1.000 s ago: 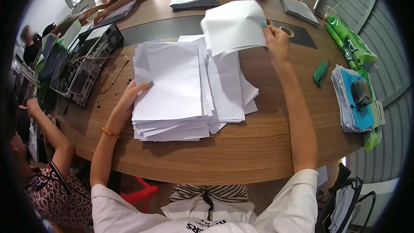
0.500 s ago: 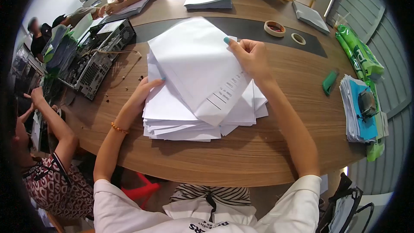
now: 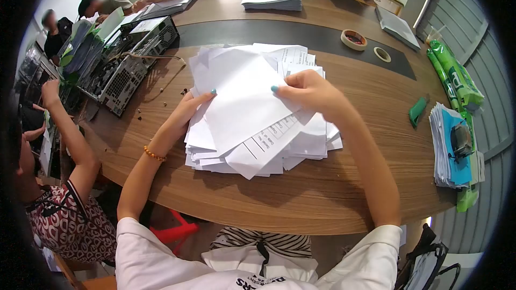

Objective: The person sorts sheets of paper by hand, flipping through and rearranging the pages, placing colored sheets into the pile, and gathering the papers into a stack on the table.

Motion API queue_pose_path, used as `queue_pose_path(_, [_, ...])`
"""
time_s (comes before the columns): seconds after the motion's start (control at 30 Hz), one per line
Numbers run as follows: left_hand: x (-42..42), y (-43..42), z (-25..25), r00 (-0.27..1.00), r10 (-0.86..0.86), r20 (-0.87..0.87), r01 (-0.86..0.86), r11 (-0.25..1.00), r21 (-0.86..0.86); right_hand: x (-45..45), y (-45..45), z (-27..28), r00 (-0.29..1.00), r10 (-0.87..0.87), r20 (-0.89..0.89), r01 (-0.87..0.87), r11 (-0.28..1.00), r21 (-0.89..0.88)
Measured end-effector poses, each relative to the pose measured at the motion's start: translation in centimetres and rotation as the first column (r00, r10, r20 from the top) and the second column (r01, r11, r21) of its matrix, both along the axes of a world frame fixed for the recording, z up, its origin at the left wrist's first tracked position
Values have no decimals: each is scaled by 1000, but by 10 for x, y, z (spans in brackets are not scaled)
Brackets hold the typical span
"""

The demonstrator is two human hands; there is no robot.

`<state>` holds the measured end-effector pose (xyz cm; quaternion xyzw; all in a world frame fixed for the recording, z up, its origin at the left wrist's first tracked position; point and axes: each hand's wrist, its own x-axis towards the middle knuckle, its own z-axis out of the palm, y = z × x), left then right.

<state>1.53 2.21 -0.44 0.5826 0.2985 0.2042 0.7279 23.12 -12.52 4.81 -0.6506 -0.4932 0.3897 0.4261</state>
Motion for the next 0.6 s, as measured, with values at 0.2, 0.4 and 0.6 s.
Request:
queue_pose_path(0.2, [0, -1, 1, 999, -22, 33, 21, 1000, 7, 19, -1, -5, 988, 155, -21, -157, 981, -118])
queue_pose_path(0.4, [1, -6, 9, 993, 41, -115, -38, 999, 23, 16, -2, -6, 963, 193, 187, -154, 967, -205])
queue_pose_path(0.6, [2, -1, -1, 996, 77, -43, -77, 997, 6, 50, -18, 8, 966, 202, 162, -156, 953, -262])
